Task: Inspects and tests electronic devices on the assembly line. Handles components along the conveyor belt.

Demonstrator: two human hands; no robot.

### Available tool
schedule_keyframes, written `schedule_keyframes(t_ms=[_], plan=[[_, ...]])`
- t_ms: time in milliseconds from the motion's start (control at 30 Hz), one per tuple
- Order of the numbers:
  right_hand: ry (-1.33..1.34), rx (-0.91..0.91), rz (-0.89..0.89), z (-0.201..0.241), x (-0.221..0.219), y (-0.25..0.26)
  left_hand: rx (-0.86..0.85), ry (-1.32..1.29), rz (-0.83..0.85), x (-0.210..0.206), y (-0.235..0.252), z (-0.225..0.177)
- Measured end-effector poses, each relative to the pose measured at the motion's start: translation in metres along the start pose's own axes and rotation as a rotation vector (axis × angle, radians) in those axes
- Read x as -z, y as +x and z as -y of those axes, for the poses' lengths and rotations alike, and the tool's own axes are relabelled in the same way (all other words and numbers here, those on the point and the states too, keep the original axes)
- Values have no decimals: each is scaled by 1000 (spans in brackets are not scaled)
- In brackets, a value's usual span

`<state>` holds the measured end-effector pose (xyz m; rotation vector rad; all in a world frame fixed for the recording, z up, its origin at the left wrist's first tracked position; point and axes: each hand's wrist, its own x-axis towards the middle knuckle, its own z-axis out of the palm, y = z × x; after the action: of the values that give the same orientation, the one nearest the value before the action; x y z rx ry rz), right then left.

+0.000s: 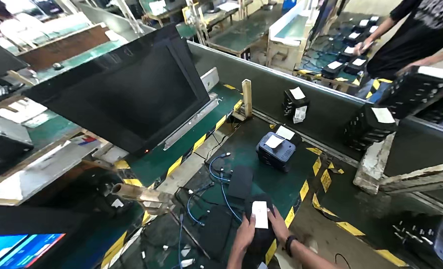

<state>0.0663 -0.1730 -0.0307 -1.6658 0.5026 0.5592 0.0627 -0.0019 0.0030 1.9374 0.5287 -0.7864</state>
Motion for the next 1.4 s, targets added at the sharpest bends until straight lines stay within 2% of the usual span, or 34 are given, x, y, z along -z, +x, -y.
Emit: schedule_keyframes(t_ms=[100,167,233,300,433,600,733,867,1000,1233,1333,1400], plan=[[4,7,-42,2,6,-8,-32,-127,13,-15,-11,-2],[8,19,-38,19,24,-22,-50,-151,15,-21,-27,-20],[22,29,-81,31,56,-44,-99,-88,21,-38,-46,-46],[111,36,-178,32,99,-70,-220,55,80,-66,-57,-75],[310,29,-479,13,195,-132,-425,369,277,-148,-84,-155],[365,-9,-830,-20,312,-213,-515,590,539,-280,-136,-231],[382,1,-910,-42,392,-244,-575,674,621,-367,-155,-268],[383,-21,-910,-67,450,-230,-590,728,607,-423,-152,-297],[264,-29,-870,-89,473,-213,-601,750,631,-442,-136,-309],[147,-19,-826,-94,486,-212,-582,805,593,-446,-140,-311],[31,63,-894,-96,480,-216,-595,662,623,-439,-133,-303],[-187,216,-1013,-82,470,-225,-638,472,605,-423,-126,-291]])
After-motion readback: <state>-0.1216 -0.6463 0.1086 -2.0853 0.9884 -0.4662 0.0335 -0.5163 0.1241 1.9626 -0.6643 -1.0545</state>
